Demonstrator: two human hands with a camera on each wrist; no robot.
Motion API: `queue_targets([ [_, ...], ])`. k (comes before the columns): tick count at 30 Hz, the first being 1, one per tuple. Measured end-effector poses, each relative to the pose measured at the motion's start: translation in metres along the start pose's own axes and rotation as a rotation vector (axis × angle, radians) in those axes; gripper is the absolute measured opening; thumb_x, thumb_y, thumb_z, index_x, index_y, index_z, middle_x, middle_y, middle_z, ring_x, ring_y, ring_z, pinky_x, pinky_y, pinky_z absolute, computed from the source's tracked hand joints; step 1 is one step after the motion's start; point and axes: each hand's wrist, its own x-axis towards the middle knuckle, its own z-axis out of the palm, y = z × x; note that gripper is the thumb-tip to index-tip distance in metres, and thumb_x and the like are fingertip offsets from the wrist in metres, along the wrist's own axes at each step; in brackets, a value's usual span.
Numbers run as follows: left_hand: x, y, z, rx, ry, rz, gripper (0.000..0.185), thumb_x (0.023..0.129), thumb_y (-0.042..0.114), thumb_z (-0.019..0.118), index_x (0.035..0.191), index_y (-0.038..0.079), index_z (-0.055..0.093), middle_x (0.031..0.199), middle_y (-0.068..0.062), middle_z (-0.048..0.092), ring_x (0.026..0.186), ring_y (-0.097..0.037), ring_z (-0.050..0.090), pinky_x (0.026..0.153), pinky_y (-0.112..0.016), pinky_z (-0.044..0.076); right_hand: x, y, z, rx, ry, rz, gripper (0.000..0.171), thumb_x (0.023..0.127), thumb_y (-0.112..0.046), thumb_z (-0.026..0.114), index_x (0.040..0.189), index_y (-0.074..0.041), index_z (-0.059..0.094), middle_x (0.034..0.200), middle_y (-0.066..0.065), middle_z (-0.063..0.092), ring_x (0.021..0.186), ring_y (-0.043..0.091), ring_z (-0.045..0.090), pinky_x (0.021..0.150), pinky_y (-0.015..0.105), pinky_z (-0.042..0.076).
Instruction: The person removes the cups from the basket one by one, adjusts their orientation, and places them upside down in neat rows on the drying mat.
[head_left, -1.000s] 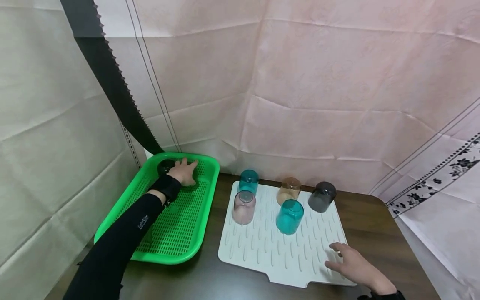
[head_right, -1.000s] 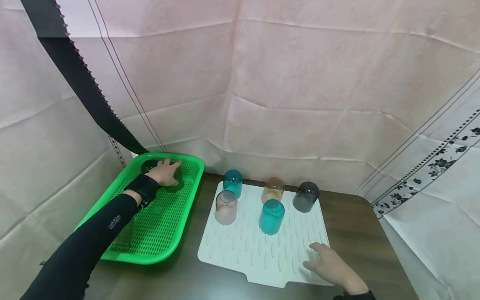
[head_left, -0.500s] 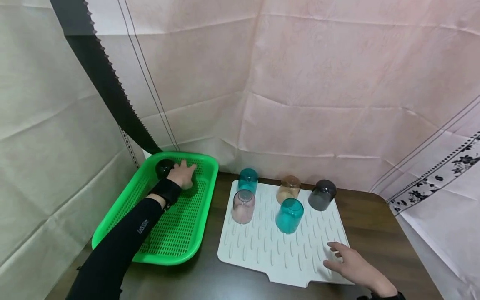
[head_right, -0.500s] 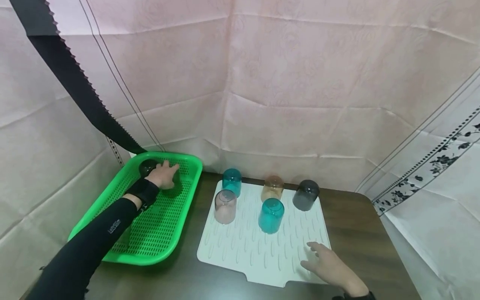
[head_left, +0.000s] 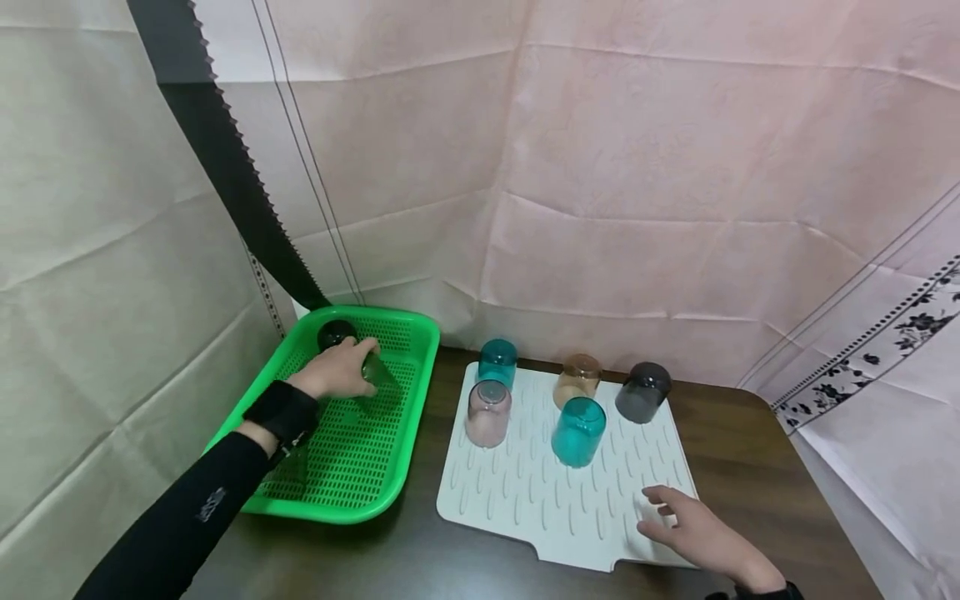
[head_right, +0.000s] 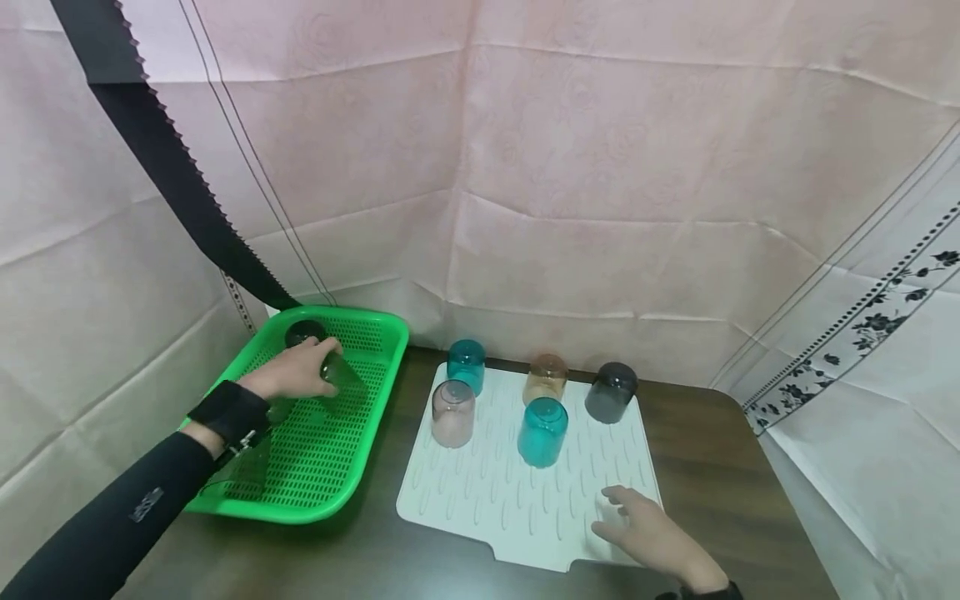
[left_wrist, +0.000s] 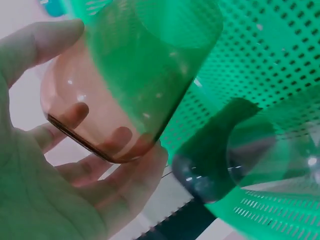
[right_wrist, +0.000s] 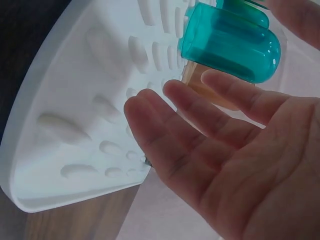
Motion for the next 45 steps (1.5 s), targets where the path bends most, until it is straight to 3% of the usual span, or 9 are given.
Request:
queue_targets([
  [8,-0.034,0.018,-0.014,-0.073,0.145,0.07,0.062,0.082,0.03,0.075,0.131,0.01,0.043,0.119,-0.022,0.046,0.081,-0.028,0.055,0.062,-0.037,0.044,-0.002,-0.005,-0.003,-0.013,0.031,0.018,0.056,0.087,-0.033,0.068,0.124,0.006,0.053,0.121,0.021,0.055,0.107,0.037,0.055,0.077,0.043,0.051],
  [13,-0.046,0.04,-0.019,-0.174,0.186,0.123,0.058,0.08,0.026,0.076,0.126,0.011,0.045,0.112,-0.015,0.05,0.089,-0.026,0.052,0.067,-0.037,0.046,0.0,-0.011,-0.003,-0.043,0.102,0.019,0.057,0.086,-0.033,0.069,0.124,0.005,0.053,0.12,0.02,0.056,0.107,0.034,0.055,0.08,0.042,0.05],
  [20,-0.049,0.062,-0.009,-0.399,0.074,0.205,0.055,0.079,0.015,0.076,0.12,0.005,0.041,0.111,-0.014,0.048,0.091,-0.026,0.049,0.07,-0.035,0.046,-0.001,-0.023,-0.001,-0.028,0.161,-0.046,0.059,0.083,-0.03,0.073,0.126,0.004,0.051,0.12,0.019,0.055,0.102,0.03,0.058,0.078,0.039,0.051],
  [27,-0.049,0.083,0.007,-0.503,-0.043,0.191,0.058,0.079,0.021,0.077,0.121,0.008,0.038,0.115,-0.014,0.047,0.093,-0.026,0.048,0.073,-0.037,0.043,0.0,-0.046,0.0,-0.039,0.19,-0.126,0.061,0.08,-0.03,0.076,0.128,-0.001,0.05,0.118,0.014,0.056,0.101,0.027,0.058,0.079,0.036,0.05],
  [36,-0.043,0.114,0.026,-0.52,-0.132,0.322,0.051,0.078,0.021,0.076,0.112,0.01,0.039,0.09,-0.007,0.049,0.082,-0.021,0.047,0.068,-0.033,0.04,0.012,-0.08,0.007,-0.032,0.169,-0.291,0.055,0.083,-0.022,0.074,0.128,-0.004,0.049,0.119,0.009,0.055,0.101,0.021,0.057,0.081,0.035,0.05],
  [41,-0.04,0.126,0.036,-0.543,-0.198,0.379,0.051,0.077,0.022,0.074,0.113,0.009,0.04,0.093,-0.006,0.047,0.084,-0.02,0.046,0.07,-0.032,0.041,0.015,-0.102,0.013,0.006,0.118,-0.417,0.049,0.085,-0.011,0.069,0.128,-0.006,0.047,0.121,0.005,0.052,0.111,0.022,0.052,0.089,0.039,0.047],
  [45,-0.039,0.131,0.04,-0.55,-0.225,0.385,0.053,0.076,0.023,0.074,0.115,0.008,0.041,0.1,-0.008,0.047,0.09,-0.022,0.046,0.073,-0.034,0.042,0.014,-0.118,0.016,0.029,0.077,-0.449,0.052,0.084,-0.008,0.067,0.131,-0.008,0.044,0.128,0.006,0.049,0.116,0.024,0.052,0.093,0.04,0.045],
])
